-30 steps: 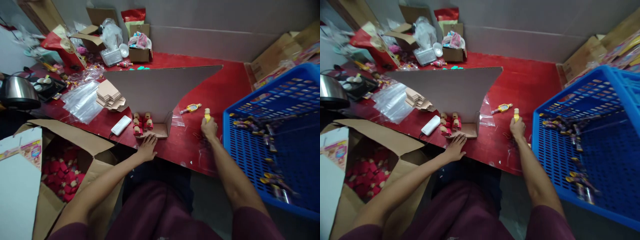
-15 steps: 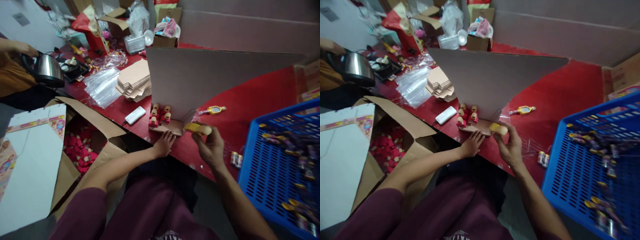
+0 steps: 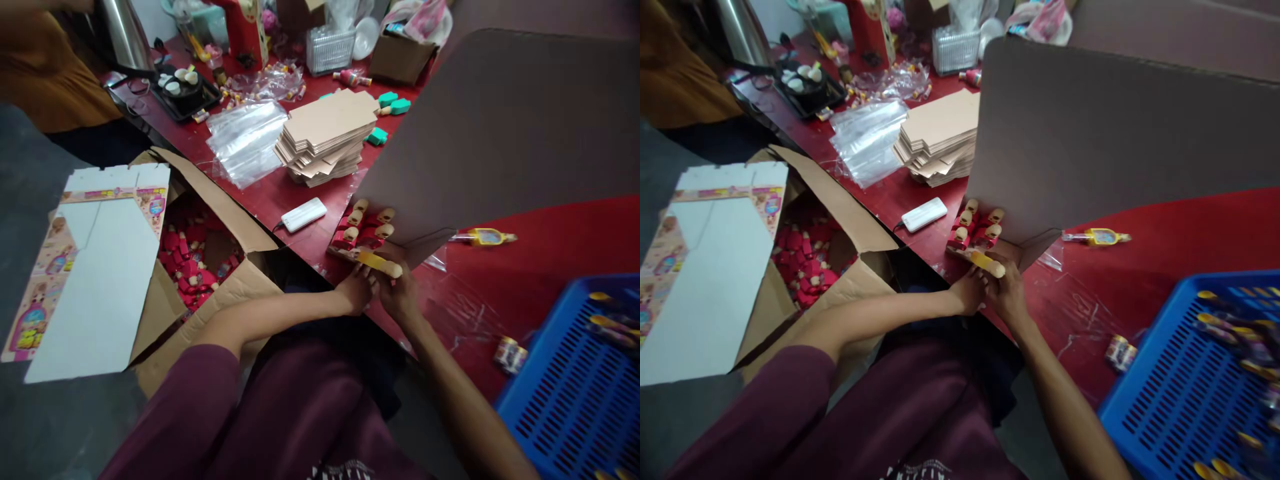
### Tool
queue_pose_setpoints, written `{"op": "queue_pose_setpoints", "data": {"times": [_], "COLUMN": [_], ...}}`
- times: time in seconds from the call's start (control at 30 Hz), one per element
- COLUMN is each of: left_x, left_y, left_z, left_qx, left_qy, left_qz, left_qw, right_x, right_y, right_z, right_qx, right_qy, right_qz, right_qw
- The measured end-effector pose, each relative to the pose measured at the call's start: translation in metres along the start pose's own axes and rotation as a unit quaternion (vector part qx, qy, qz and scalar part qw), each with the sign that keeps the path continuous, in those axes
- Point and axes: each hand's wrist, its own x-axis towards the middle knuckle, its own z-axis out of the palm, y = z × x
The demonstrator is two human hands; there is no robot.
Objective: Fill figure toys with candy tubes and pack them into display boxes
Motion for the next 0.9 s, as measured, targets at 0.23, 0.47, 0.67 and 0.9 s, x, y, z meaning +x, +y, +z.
{"op": "queue_pose_setpoints", "data": {"times": [0.23,0.47,0.67,0.9], "left_x": [-0.003,-0.001,-0.004,-0.009], "left_y": [0.001,0.001,0.003,0.003], "left_z": [-0.009,-0.009,-0.005,-0.022], "left_qx": [-0.018,-0.005,-0.029,-0.026], "left_qy": [-0.020,-0.032,0.011,-0.019], "left_qz": [0.001,0.001,-0.010,0.016], "left_qw": [1.000,0.999,0.999,0.999], "right_x": [0.009,0.027,0.010,0.024], "right_y": [0.004,0.011,-0.003,-0.015], "right_z": [-0.003,0.010,0.034,0.043], "right_qx": [-0.044,-0.059,-0.138,-0.129], "right_qy": [-0.039,-0.067,0.153,0.142], "right_qz": [0.006,0.046,0.031,0.110], "right_qw": [0.998,0.995,0.978,0.975]}}
